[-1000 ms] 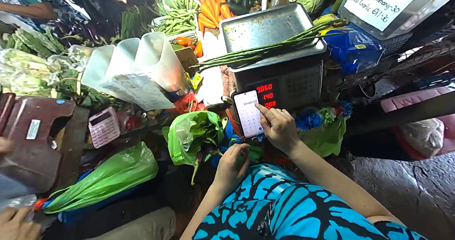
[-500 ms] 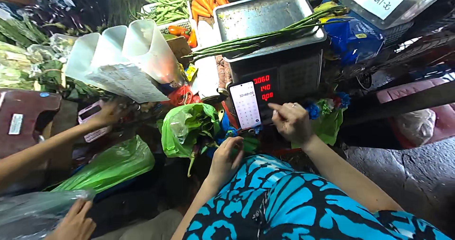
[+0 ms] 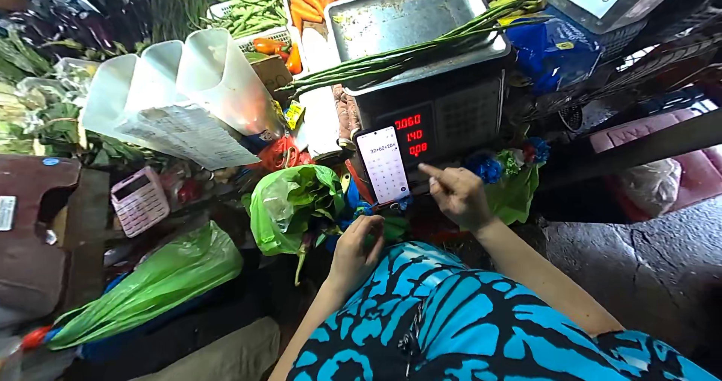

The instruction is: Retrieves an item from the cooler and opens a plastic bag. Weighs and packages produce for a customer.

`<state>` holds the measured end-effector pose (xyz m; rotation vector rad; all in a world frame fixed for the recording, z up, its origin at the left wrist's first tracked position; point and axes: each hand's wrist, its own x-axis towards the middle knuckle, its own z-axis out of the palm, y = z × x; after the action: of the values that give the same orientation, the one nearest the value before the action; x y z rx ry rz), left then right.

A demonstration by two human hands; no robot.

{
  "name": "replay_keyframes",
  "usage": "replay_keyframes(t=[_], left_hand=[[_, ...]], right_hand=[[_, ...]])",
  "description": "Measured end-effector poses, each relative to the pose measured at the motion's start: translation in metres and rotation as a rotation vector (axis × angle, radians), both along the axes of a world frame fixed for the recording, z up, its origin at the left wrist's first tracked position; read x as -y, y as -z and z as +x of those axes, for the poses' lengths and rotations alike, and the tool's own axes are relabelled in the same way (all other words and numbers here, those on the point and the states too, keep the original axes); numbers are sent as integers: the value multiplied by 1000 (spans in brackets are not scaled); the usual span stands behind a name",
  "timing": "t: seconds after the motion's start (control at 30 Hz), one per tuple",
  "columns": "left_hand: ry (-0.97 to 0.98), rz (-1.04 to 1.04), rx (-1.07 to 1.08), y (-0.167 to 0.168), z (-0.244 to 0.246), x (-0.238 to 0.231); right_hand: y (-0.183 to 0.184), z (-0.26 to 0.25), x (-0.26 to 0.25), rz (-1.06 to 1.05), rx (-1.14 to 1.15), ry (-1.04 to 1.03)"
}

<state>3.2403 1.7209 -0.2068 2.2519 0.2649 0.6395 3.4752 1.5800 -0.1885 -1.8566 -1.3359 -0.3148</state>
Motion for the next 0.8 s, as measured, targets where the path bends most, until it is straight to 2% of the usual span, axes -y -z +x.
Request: replay_keyframes(t=[0.1, 0.17, 0.33, 0.53, 0.8], left_hand=[[-10, 1, 11, 2, 0, 0], [-12, 6, 14, 3, 0, -1], [-10, 4, 18, 4, -1, -3], [-18, -14, 28, 6, -1, -3], [-32, -43, 31, 9, -1, -1]], right_hand=[[-12, 30, 6, -40, -5, 233], [-17, 45, 7, -57, 23, 298], [-20, 52, 2, -93, 55, 327], [-21, 48, 11, -154, -141, 366], [-33, 51, 18, -286, -116, 436]])
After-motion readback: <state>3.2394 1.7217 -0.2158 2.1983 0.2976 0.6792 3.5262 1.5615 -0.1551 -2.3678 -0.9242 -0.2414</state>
